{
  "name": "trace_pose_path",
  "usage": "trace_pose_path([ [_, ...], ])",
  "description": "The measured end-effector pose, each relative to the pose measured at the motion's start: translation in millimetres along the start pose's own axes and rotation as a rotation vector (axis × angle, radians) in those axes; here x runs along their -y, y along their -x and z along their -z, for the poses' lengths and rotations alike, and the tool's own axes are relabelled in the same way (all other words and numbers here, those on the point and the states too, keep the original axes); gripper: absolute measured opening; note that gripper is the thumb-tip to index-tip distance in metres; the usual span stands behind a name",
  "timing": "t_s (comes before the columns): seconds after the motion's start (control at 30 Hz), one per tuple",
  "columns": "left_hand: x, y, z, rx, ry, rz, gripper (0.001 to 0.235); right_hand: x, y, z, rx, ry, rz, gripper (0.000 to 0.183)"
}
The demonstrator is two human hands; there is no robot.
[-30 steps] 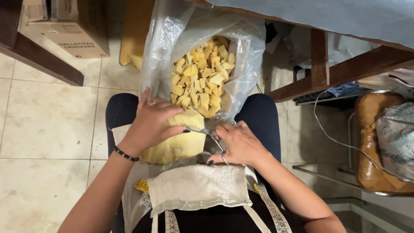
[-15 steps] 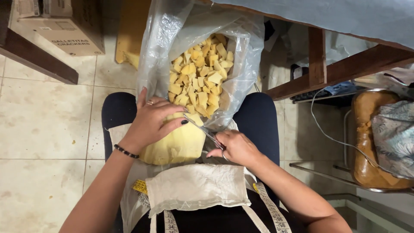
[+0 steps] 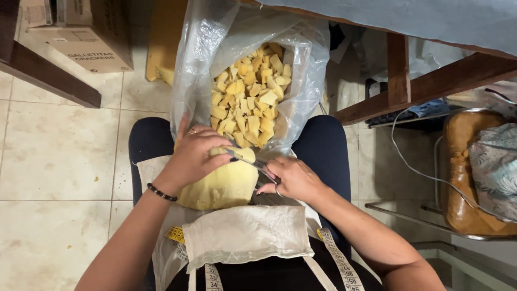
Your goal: Cutting a large block of yellow foam into smaller pieces using scissors.
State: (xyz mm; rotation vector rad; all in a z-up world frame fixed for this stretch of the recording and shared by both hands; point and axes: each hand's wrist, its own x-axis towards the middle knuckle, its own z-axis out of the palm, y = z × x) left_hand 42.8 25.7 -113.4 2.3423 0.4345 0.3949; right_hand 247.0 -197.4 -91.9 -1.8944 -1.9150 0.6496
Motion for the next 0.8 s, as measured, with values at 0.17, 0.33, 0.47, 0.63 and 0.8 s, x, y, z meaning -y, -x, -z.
trace_pose_path([
  [0.17,-19.6,-4.5,12.9,-0.072,-0.055,0.022,0.051,-12.5,1.9,-12.0,-0.047,0.058,-0.005,0.048],
  [0.33,-81.3,-25.3,47.3,-0.025,-0.134,-0.151,0.05,-9.1,-5.6,0.7,-0.027,0.097,-0.004,0.049],
  [0.47,-90.0,-43.5,41.1,0.196,-0.272,-0.201,0.029,0.5,-17.7,20.6,0.099,0.133,-0.039,0.059],
  [0.63,-96.6,-58.8,40.7,0.385,-0.278,-0.158,0.024,-0.6,-23.2,18.1,0.01,0.165,0.076,0.058],
  [0.8,-85.0,-65.5,46.9,0.428,-0.301,-0.142,0.019,-11.1,-13.5,8.5,-0.085,0.306,0.1,0.048],
])
